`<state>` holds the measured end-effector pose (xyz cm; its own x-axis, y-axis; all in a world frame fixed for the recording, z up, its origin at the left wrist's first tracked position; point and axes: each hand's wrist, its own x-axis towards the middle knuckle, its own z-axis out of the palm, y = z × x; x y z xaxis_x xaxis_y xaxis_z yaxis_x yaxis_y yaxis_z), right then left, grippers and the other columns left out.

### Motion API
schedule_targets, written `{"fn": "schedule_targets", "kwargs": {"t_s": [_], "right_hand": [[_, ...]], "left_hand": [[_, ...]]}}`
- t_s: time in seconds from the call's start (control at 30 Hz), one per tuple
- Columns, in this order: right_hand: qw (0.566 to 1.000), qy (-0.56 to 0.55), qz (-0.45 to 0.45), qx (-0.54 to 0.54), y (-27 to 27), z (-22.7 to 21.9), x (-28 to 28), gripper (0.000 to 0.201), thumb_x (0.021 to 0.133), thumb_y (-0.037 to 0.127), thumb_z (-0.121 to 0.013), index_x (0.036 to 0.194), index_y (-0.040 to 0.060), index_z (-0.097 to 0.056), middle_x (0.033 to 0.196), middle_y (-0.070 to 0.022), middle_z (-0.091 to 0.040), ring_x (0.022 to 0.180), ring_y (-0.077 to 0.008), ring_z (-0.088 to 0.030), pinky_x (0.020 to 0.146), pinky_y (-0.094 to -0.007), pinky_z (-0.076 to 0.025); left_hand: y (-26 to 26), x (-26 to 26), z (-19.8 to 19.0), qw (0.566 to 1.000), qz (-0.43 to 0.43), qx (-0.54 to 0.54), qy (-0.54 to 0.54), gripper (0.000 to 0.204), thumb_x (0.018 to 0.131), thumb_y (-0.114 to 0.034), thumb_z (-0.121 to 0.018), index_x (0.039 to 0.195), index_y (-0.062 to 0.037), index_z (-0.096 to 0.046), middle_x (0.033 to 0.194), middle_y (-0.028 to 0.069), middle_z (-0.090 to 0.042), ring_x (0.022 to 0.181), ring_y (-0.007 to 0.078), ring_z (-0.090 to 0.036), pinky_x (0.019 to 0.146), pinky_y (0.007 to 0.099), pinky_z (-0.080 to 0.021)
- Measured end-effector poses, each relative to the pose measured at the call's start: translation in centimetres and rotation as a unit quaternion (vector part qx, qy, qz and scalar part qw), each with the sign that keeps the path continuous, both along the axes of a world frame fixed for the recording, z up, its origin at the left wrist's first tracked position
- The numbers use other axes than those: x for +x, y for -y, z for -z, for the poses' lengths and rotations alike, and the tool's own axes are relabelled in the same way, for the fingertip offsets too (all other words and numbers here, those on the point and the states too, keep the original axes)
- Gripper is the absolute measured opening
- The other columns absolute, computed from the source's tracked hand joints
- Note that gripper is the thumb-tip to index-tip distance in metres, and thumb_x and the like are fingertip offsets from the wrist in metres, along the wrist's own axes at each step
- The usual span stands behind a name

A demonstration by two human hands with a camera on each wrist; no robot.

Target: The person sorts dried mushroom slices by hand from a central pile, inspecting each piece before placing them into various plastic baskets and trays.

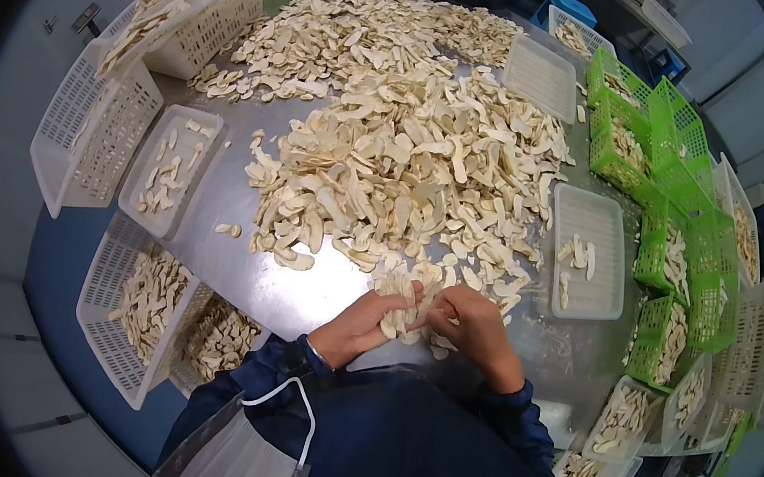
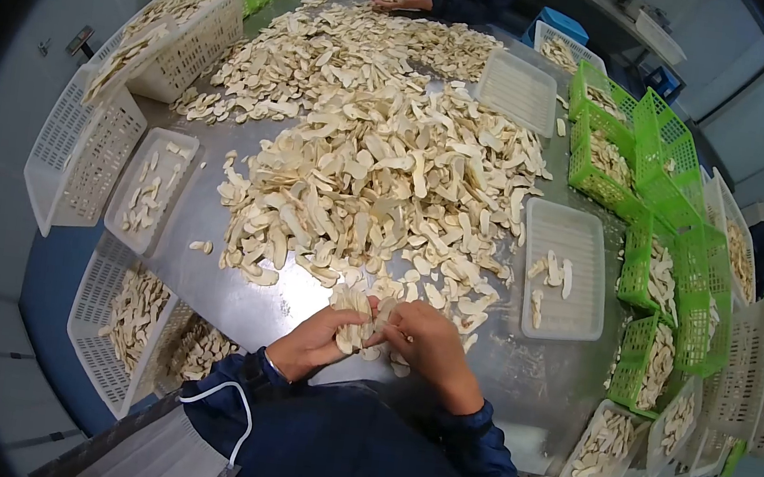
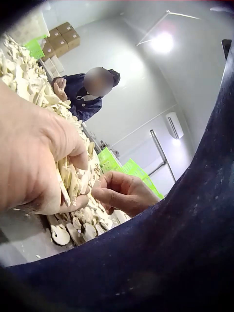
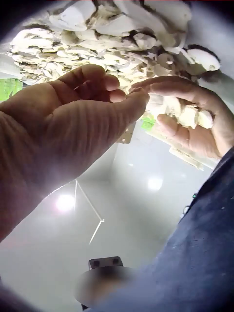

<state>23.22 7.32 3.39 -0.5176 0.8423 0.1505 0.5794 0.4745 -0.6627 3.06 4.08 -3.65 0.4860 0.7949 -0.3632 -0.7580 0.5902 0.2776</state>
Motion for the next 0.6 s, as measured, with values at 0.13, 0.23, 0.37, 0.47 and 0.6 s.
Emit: {"fn": "schedule_targets", "kwargs": {"t_s": [0.13, 0.23, 0.37, 0.47, 0.6], "right_hand": [[0.993, -0.028, 0.114, -0.008, -0.5, 0.1, 0.9, 0.017, 0.078, 0.012, -0.074, 0.09, 0.0043, -0.064, 0.072, -0.0099, -0.06, 0.062, -0.0248, -0.061, 0.055, -0.0335, -0.049], [0.988, -0.064, 0.138, -0.03, -0.3, 0.4, 0.8, 0.014, 0.08, 0.01, -0.073, 0.091, 0.0031, -0.067, 0.069, -0.0079, -0.06, 0.059, -0.0186, -0.059, 0.054, -0.0298, -0.048], [0.973, -0.103, 0.127, -0.164, 0.2, 0.3, 0.6, 0.011, 0.084, 0.01, -0.071, 0.09, 0.0013, -0.067, 0.068, -0.0041, -0.061, 0.059, -0.0114, -0.057, 0.054, -0.0249, -0.046], [0.94, -0.2, 0.221, -0.168, -0.4, 1.7, 2.8, 0.011, 0.088, 0.013, -0.068, 0.089, 0.0017, -0.067, 0.068, -0.0004, -0.061, 0.06, -0.0074, -0.055, 0.056, -0.0222, -0.045], [0.724, -0.585, 0.321, -0.176, -2.0, 2.8, 8.5, 0.015, 0.09, 0.013, -0.063, 0.102, 0.0042, -0.064, 0.083, -0.0012, -0.065, 0.068, -0.0053, -0.058, 0.058, -0.0209, -0.046]], "left_hand": [[-0.4, 0.0, -1.4, 1.0, -0.012, -0.024, 0.015, 0.035, 0.089, 0.005, -0.052, 0.124, 0.0043, -0.047, 0.124, 0.0202, -0.055, 0.113, 0.0295, -0.059, 0.096, 0.0429, -0.052], [-0.4, 0.1, -1.7, 1.0, 0.013, -0.025, 0.012, 0.034, 0.089, 0.005, -0.052, 0.123, 0.0041, -0.049, 0.127, 0.0202, -0.054, 0.118, 0.0307, -0.057, 0.101, 0.0444, -0.05], [-0.2, 0.3, -1.6, 0.996, 0.061, -0.019, -0.055, 0.034, 0.089, 0.005, -0.053, 0.123, 0.0038, -0.051, 0.131, 0.0204, -0.053, 0.123, 0.0326, -0.055, 0.105, 0.0449, -0.047], [-0.2, 0.1, -1.6, 0.997, 0.063, -0.032, -0.024, 0.036, 0.089, 0.004, -0.054, 0.124, 0.0026, -0.05, 0.132, 0.0207, -0.053, 0.124, 0.0329, -0.054, 0.106, 0.045, -0.046], [-0.1, -0.6, -1.1, 0.997, 0.042, -0.053, 0.032, 0.039, 0.09, 0.0, -0.056, 0.128, 0.0006, -0.048, 0.133, 0.022, -0.053, 0.123, 0.0325, -0.055, 0.105, 0.0448, -0.046]]}}
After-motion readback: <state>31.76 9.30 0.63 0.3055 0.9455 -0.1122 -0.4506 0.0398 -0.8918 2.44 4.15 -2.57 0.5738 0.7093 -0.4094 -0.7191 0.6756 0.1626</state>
